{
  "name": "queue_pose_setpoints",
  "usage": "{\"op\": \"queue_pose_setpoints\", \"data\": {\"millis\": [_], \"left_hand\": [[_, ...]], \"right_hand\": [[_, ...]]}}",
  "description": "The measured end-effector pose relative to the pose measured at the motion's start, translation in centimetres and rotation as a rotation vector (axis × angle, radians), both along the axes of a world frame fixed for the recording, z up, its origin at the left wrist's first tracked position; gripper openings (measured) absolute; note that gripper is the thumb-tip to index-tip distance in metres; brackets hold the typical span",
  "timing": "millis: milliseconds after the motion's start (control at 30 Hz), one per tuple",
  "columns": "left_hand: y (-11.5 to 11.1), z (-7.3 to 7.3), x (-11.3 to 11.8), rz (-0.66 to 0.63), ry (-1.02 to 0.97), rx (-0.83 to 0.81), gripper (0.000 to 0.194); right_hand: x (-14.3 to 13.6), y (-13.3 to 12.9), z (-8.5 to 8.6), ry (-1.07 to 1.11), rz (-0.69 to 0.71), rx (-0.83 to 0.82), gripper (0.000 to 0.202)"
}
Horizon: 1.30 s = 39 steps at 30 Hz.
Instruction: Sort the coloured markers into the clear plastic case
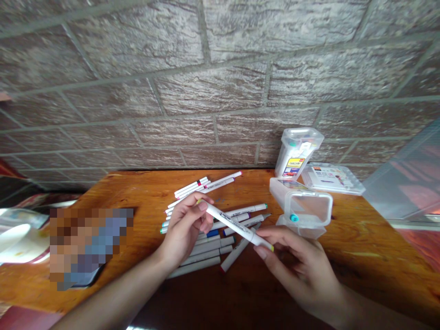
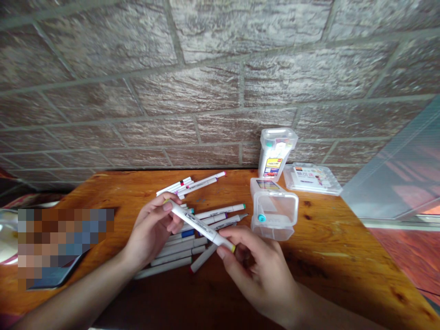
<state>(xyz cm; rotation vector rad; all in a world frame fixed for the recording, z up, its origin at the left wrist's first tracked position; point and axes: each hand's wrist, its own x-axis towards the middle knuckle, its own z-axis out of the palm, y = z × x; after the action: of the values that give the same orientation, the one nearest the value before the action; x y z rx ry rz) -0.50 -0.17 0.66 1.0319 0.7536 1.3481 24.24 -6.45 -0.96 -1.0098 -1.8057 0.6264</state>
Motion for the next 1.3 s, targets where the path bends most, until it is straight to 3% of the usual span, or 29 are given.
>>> {"op": "queue_pose_setpoints", "data": {"millis": [333, 600, 800, 1300], "left_hand": [[0.0, 0.2, 0.2, 0.001, -0.002, 0.012, 0.019], [0.0, -0.8, -0.6, 0.042, 0.164, 0.110, 0.018], [-0.3, -1.5, -0.9, 0.051, 0.221, 0.192, 0.017], [-0.4, -1.4, -1.0, 0.041, 0.203, 0.222, 0.016]], "right_hand": [[0.3, 0.0, -0.5, 0.151, 0.057, -0.082, 0.023], [0.2, 0.0, 0.2, 0.048, -0.053, 0.102, 0.027], [0.3, -0.1, 0.7, 0.037, -0.033, 0.230, 0.032], [0.4, 0.1, 0.5, 0.009, -0.025, 0.256, 0.037]]}}
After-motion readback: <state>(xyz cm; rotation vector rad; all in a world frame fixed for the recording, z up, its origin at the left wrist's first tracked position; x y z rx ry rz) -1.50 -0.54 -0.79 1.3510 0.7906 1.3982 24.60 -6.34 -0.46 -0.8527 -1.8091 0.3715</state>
